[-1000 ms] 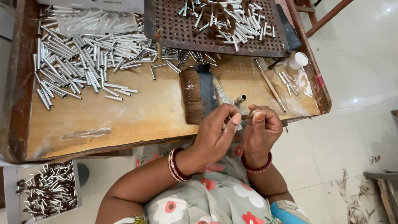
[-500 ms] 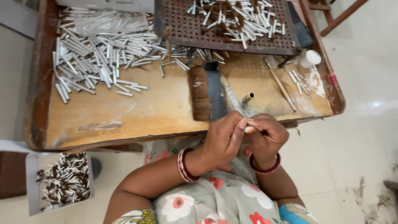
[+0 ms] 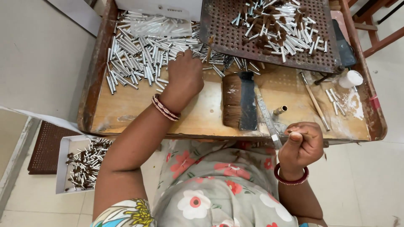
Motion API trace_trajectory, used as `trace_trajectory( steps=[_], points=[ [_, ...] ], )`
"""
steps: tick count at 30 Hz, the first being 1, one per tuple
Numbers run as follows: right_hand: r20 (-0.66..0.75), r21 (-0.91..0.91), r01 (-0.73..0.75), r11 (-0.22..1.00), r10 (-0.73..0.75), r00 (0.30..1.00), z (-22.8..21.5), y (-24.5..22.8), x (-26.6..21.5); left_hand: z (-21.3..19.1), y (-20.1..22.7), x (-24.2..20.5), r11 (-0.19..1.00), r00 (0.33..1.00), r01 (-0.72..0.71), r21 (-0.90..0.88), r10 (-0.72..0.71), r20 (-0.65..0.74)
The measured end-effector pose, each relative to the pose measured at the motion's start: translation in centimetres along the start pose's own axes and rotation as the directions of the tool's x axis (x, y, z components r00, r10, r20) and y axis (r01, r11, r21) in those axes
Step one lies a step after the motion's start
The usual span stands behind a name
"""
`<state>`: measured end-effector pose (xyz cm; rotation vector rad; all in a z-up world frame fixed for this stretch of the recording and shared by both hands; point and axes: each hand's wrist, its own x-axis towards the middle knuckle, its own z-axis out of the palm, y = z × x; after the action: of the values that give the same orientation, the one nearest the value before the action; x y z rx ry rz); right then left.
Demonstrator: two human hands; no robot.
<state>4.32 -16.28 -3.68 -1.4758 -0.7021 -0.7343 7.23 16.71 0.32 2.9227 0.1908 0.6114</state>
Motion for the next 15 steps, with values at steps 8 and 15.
trace_trajectory(
  steps=[8, 15],
  points=[
    [0.017, -0.028, -0.029, 0.999, 0.030, 0.999, -0.1, -1.0, -0.6, 2.2, -0.6, -0.4, 0.999, 0.999, 0.023, 0.046, -0.022, -0.035],
    [0.034, -0.063, -0.052, 0.997, 0.054, 0.998, -0.2, -1.1, -0.5, 1.7, 0.3, -0.3, 0.996, 0.999, 0.033, 0.081, -0.032, -0.014]
  ],
)
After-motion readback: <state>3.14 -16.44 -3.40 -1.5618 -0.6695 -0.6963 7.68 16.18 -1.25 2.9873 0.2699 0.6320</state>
